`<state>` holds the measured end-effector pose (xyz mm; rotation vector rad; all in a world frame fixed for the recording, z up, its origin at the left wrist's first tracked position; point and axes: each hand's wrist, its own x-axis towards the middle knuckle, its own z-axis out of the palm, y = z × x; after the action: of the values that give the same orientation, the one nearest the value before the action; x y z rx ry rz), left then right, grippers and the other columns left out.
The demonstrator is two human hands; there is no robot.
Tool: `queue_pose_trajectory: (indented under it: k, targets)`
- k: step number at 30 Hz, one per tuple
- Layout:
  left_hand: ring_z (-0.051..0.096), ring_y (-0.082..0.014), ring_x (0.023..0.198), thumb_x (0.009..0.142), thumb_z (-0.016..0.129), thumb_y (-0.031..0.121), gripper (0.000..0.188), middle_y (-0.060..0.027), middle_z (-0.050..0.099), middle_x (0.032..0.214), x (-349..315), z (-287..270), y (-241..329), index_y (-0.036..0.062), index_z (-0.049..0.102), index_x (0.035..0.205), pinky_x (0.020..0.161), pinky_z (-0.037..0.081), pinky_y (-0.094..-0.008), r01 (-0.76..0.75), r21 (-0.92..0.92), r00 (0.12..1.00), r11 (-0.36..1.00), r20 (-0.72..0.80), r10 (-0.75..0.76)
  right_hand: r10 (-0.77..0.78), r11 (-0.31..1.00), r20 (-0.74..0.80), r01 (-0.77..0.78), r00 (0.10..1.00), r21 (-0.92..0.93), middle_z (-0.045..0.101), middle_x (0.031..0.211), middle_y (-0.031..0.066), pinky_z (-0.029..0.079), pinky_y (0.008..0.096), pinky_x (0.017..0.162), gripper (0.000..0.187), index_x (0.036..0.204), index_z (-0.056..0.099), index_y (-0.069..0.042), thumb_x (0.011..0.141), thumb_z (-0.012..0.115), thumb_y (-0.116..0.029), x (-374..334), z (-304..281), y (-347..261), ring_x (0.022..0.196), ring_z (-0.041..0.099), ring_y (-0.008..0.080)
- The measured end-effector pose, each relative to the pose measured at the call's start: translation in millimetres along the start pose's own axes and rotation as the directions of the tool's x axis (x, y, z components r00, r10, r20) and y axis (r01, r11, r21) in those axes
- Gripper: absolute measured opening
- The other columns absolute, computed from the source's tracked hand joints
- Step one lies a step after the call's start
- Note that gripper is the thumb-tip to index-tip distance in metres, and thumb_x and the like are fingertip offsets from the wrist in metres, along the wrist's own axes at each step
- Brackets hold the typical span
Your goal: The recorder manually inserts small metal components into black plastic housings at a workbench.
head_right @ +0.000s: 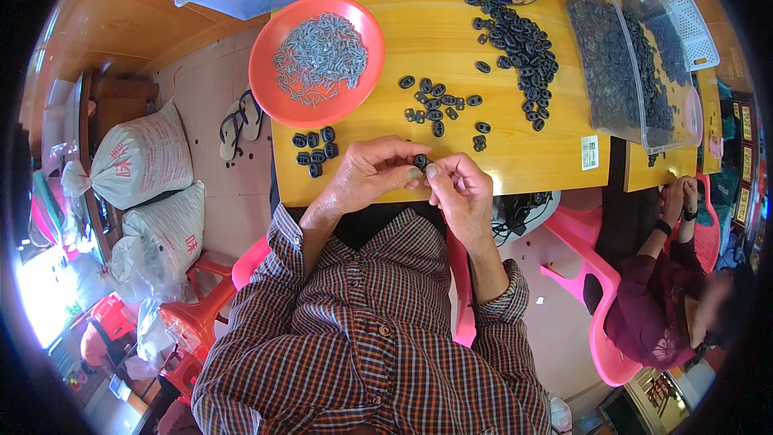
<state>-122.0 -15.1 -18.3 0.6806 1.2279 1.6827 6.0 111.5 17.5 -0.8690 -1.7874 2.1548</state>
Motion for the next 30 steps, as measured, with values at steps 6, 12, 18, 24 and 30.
queue_pose_trajectory:
  k: [6,12,18,24,30]
  targets:
    - [0.060,-0.0112,0.079,0.088,0.057,-0.006,0.031,-0.0078,0.062,0.092,-2,-2,-2,-0.0034,0.058,0.119,0.073,0.051,-0.0248,0.005,-0.039,1.000,0.999,0.010,-0.004,0.052,0.995,0.063,-0.057,0.997,0.085,0.061,0.076,0.0035,0.042,0.0172,0.049,0.012,0.090,0.059,0.000,0.091,0.061,-0.011,3,-3,4,0.056,0.052,0.0050]
    - [0.061,-0.0124,0.079,0.088,0.057,-0.007,0.031,-0.0092,0.063,0.093,-3,-3,-3,-0.0037,0.058,0.119,0.073,0.052,-0.0260,-0.017,-0.098,0.999,0.995,0.031,0.020,0.091,0.973,0.120,-0.114,0.989,0.200,0.063,0.076,0.0036,0.043,0.0161,0.048,0.012,0.091,0.060,0.000,0.091,0.062,-0.012,6,-7,7,0.056,0.054,0.0050]
    - [0.062,-0.0123,0.078,0.087,0.059,-0.006,0.030,-0.0086,0.062,0.091,-4,0,-4,-0.0028,0.059,0.117,0.071,0.053,-0.0253,-0.057,-0.019,0.998,0.998,-0.018,0.057,0.098,0.984,0.072,-0.107,0.993,0.141,0.062,0.074,0.0039,0.044,0.0167,0.049,0.011,0.091,0.060,0.001,0.092,0.060,-0.010,5,-3,7,0.056,0.055,0.0053]
    - [0.063,-0.0121,0.077,0.087,0.061,-0.004,0.028,-0.0079,0.061,0.089,-3,1,-5,-0.0029,0.060,0.114,0.070,0.053,-0.0246,-0.081,0.097,0.996,0.992,-0.037,0.085,0.098,0.990,0.029,-0.100,0.995,0.097,0.059,0.070,0.0023,0.042,0.0169,0.048,0.011,0.088,0.058,0.001,0.092,0.058,-0.010,5,0,6,0.054,0.051,0.0045]
    - [0.064,-0.0119,0.078,0.087,0.061,-0.004,0.028,-0.0072,0.061,0.089,-4,0,-7,-0.0024,0.060,0.115,0.071,0.053,-0.0242,-0.076,0.101,0.996,0.992,-0.045,0.081,0.109,0.993,-0.015,-0.108,0.994,0.044,0.057,0.068,0.0013,0.038,0.0164,0.046,0.014,0.084,0.056,-0.002,0.093,0.057,-0.013,4,5,4,0.052,0.048,0.0038]
